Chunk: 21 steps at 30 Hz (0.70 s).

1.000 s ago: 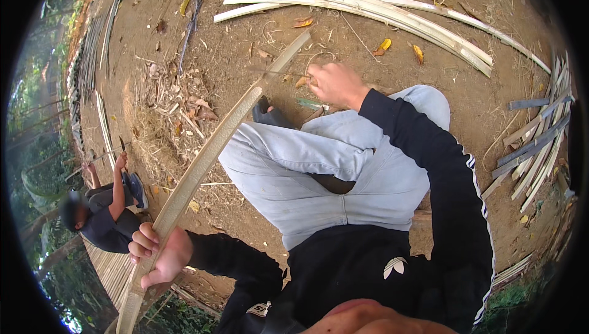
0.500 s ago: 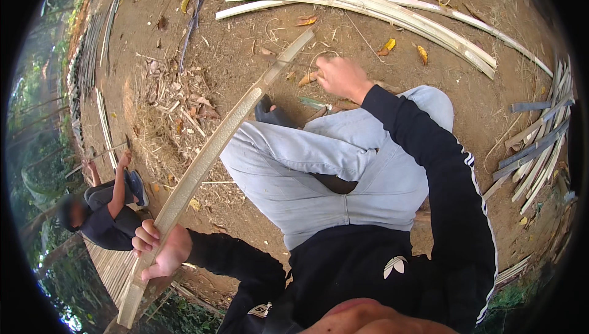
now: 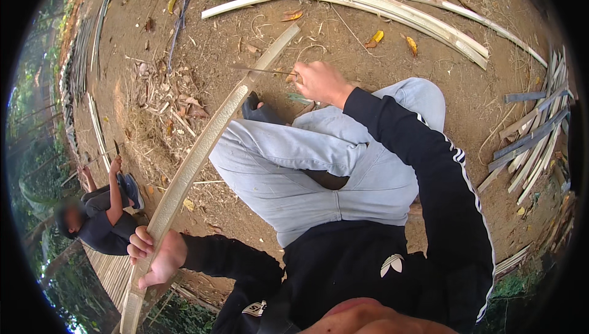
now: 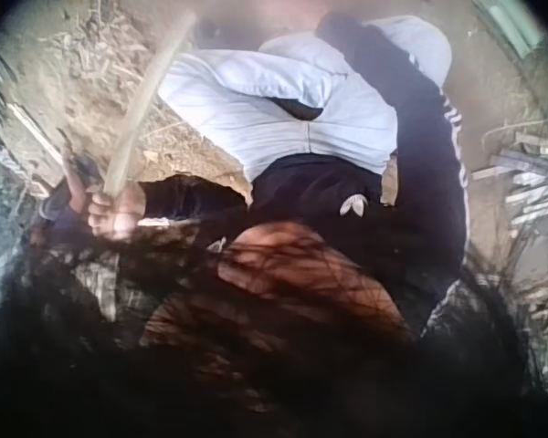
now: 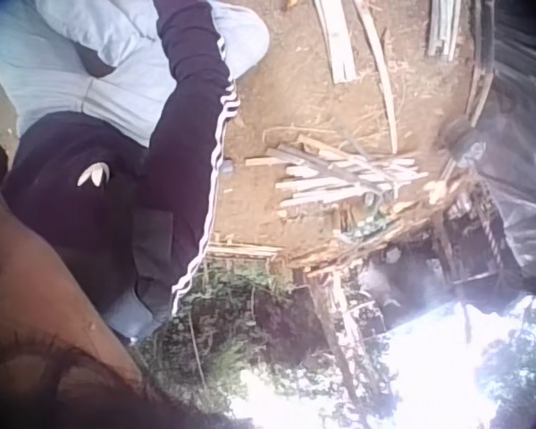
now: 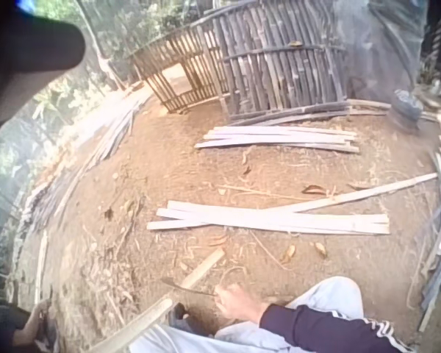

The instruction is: The person sits on the ground and uses a sickle to scrape a long strip of bamboo, thinning the material by applying repeated downward strokes along the length of the piece while holding it by hand.

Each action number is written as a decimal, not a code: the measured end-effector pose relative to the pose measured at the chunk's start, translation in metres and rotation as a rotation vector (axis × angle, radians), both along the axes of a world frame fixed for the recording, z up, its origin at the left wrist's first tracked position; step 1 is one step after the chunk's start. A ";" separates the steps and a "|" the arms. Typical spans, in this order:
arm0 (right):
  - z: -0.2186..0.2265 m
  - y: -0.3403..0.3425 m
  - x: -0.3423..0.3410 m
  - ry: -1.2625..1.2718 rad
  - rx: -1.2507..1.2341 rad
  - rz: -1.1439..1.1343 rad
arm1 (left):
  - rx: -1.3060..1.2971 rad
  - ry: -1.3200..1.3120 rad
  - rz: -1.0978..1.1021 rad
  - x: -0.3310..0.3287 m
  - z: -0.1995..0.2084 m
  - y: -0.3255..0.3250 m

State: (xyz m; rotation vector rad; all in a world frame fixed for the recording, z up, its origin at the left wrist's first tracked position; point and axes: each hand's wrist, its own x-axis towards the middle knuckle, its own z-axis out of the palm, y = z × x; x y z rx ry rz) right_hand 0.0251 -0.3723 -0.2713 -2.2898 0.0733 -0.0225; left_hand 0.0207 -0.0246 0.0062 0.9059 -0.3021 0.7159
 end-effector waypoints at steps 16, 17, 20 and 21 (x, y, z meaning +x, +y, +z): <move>0.004 -0.007 0.002 0.016 -0.052 -0.016 | -0.012 -0.042 -0.182 -0.001 0.000 -0.007; 0.006 -0.013 0.006 0.029 -0.100 -0.003 | 0.007 -0.042 -0.205 0.000 -0.002 -0.004; 0.013 -0.011 -0.001 0.003 -0.137 0.032 | 0.050 -0.046 -0.151 -0.003 -0.004 0.007; 0.017 -0.005 -0.008 0.005 -0.120 0.040 | 0.069 -0.034 -0.117 -0.007 -0.004 0.008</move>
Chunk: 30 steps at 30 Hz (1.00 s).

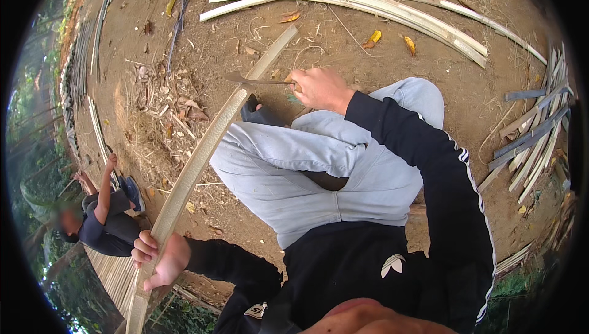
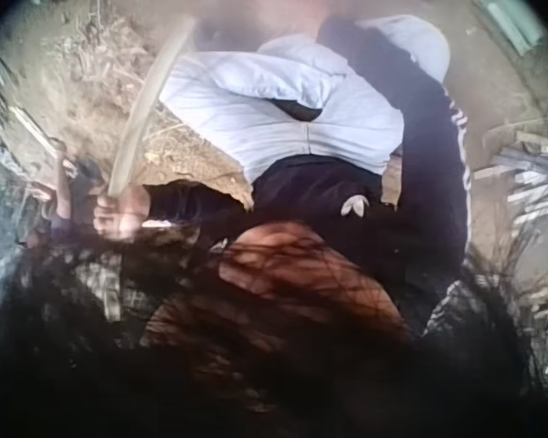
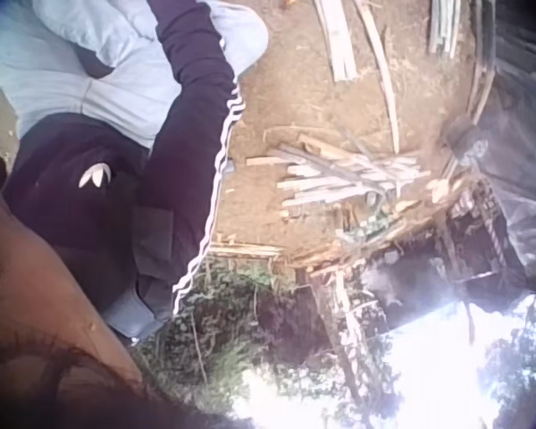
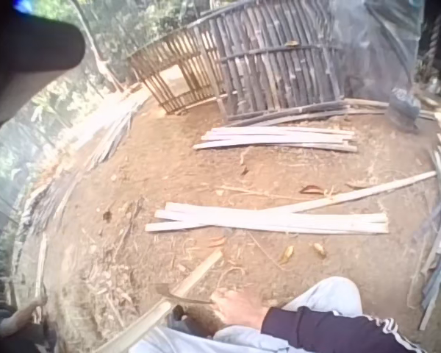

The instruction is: The person sits on the ground and uses a sickle to scrape a long strip of bamboo, thinning the material by applying repeated downward strokes along the length of the piece while holding it by hand.

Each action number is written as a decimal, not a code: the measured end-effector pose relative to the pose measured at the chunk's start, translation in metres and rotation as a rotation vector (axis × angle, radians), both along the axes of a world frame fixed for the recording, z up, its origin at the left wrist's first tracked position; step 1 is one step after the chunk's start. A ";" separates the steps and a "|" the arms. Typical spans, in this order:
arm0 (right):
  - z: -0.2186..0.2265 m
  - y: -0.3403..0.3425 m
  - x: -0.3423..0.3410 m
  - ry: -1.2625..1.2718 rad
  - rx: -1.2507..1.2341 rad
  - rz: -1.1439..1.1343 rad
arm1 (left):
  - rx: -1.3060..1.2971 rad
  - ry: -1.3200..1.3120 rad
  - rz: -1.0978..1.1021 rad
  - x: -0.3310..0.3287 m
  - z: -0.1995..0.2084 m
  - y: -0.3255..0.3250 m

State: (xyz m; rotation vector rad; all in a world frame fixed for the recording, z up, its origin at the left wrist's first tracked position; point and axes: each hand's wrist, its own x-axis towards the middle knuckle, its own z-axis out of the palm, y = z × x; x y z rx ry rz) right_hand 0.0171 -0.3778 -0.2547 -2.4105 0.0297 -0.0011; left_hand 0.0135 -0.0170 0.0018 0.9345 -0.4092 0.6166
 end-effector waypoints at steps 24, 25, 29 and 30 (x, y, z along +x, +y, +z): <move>0.000 0.000 0.001 -0.029 -0.070 -0.007 | -0.055 0.020 -0.055 0.011 -0.006 0.011; 0.002 0.005 -0.005 -0.039 -0.042 0.026 | -0.061 0.011 0.002 0.011 -0.008 0.007; -0.023 -0.021 0.010 -0.033 -0.115 -0.109 | -0.062 0.073 0.092 0.015 -0.009 0.000; -0.012 -0.023 0.015 0.032 -0.168 -0.070 | -0.068 0.091 0.097 0.017 -0.011 0.002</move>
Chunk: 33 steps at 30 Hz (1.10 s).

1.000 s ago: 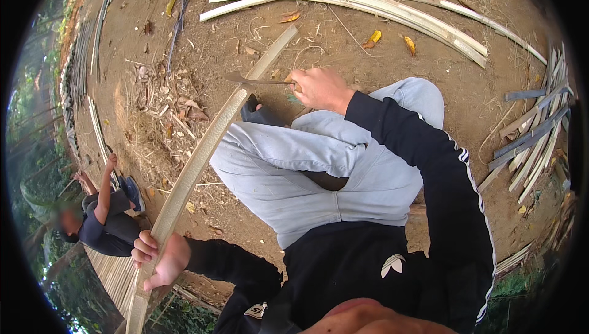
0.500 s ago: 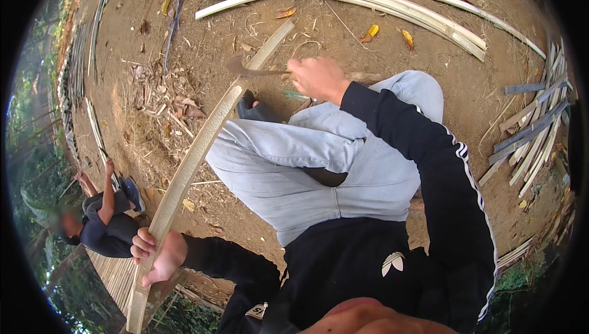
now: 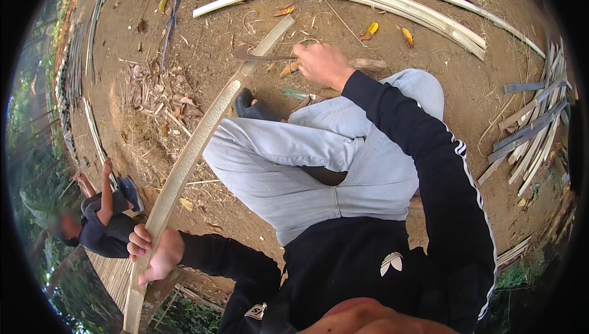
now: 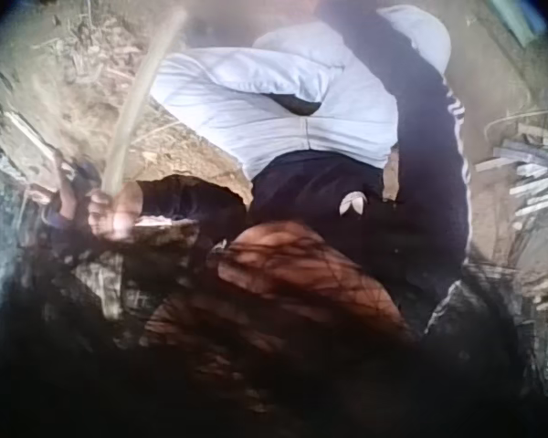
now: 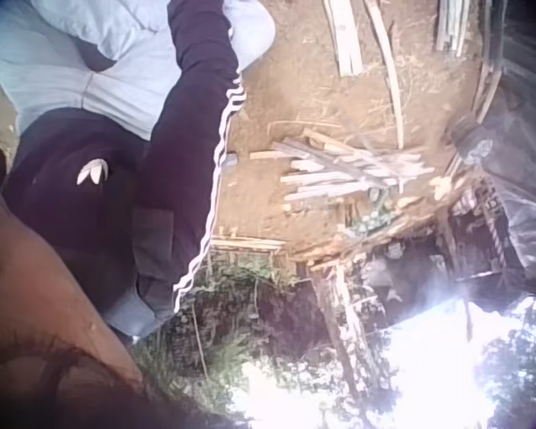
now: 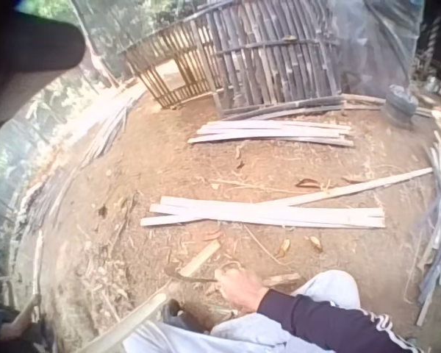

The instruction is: The person sits on the ground and uses a sickle to scrape a long strip of bamboo, thinning the material by applying repeated downward strokes along the length of the piece while holding it by hand.

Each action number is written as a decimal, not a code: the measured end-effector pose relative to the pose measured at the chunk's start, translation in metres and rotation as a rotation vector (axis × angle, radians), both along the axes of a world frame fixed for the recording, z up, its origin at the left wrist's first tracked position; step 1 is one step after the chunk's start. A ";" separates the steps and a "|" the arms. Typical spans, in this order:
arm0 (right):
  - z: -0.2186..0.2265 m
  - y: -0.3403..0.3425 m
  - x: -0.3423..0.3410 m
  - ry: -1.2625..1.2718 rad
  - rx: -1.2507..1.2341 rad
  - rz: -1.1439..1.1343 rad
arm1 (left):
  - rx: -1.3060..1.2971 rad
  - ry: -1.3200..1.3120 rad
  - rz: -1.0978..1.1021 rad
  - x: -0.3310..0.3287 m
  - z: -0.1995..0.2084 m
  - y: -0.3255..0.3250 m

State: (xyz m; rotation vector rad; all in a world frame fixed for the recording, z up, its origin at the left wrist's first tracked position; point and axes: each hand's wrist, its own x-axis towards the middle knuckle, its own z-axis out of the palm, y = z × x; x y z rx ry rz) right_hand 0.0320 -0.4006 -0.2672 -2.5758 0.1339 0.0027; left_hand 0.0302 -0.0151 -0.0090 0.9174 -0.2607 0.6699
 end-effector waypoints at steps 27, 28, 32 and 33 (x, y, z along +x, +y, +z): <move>0.016 0.008 -0.032 -0.137 0.199 0.077 | 0.316 -0.039 -0.518 0.025 -0.045 -0.187; 0.003 0.010 -0.028 -0.103 0.220 0.049 | 0.328 -0.034 -0.496 0.021 -0.045 -0.191; 0.011 0.013 -0.023 -0.024 0.275 0.101 | 0.306 -0.052 -0.404 0.009 -0.051 -0.179; 0.015 0.010 -0.029 -0.008 0.287 0.119 | 0.284 -0.053 -0.401 0.001 -0.058 -0.178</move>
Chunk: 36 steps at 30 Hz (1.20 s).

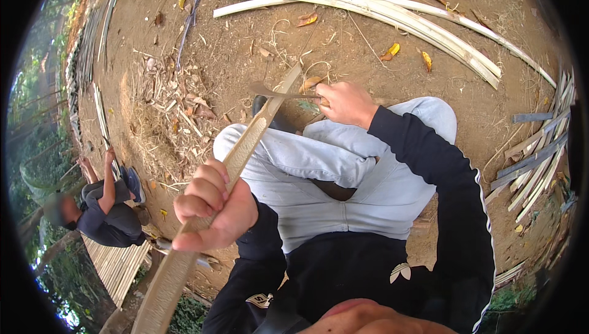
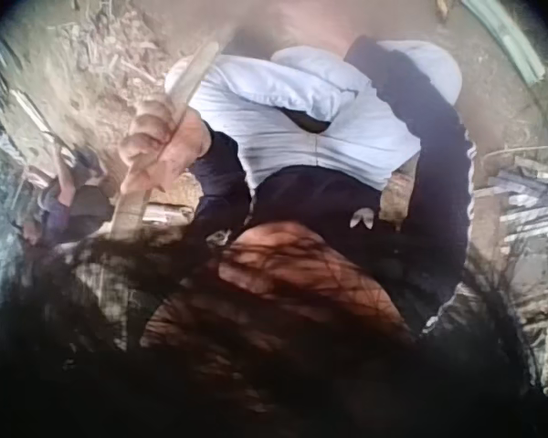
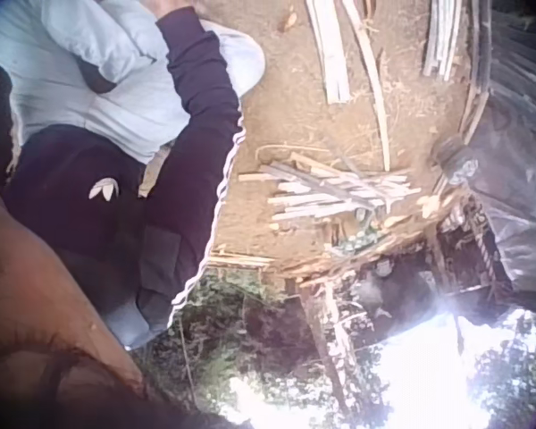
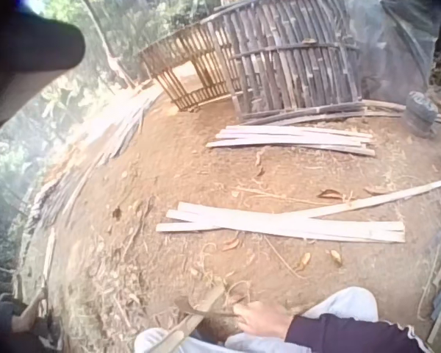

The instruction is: The person sits on the ground and uses a sickle to scrape a long strip of bamboo, thinning the material by applying repeated downward strokes along the length of the piece while holding it by hand.

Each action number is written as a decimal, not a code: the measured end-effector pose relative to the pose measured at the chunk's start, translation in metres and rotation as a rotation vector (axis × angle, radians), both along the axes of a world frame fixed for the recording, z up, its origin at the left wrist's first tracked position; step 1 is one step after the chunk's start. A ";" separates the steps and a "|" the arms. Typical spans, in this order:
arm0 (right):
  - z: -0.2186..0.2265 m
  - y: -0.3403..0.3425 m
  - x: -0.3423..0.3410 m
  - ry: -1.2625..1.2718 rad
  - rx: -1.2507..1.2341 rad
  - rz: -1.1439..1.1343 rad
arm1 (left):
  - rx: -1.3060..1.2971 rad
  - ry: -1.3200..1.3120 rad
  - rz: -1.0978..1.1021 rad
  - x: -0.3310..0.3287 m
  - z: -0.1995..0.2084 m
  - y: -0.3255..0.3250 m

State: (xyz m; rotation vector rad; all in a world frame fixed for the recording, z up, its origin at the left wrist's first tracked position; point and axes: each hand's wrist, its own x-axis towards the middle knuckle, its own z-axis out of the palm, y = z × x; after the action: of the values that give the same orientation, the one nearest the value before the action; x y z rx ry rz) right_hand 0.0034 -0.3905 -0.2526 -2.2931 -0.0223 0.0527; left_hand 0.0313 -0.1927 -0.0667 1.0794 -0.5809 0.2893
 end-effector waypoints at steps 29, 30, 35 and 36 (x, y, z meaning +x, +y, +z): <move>0.000 0.009 -0.008 -0.131 0.037 0.056 | 0.053 0.083 0.083 -0.003 -0.003 0.028; -0.010 0.009 -0.007 -0.069 -0.038 0.034 | 0.078 0.079 0.071 -0.006 -0.004 0.030; -0.016 -0.001 0.008 0.010 -0.232 0.024 | 0.045 0.124 0.083 0.001 0.000 0.032; -0.012 0.002 0.003 0.023 -0.222 0.045 | 0.046 0.134 0.079 0.002 -0.002 0.032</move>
State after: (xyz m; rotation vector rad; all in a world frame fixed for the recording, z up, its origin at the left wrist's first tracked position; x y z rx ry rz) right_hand 0.0062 -0.3887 -0.2642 -2.5142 -0.0590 0.1099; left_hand 0.0332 -0.1603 -0.0687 1.1582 -0.4272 0.2709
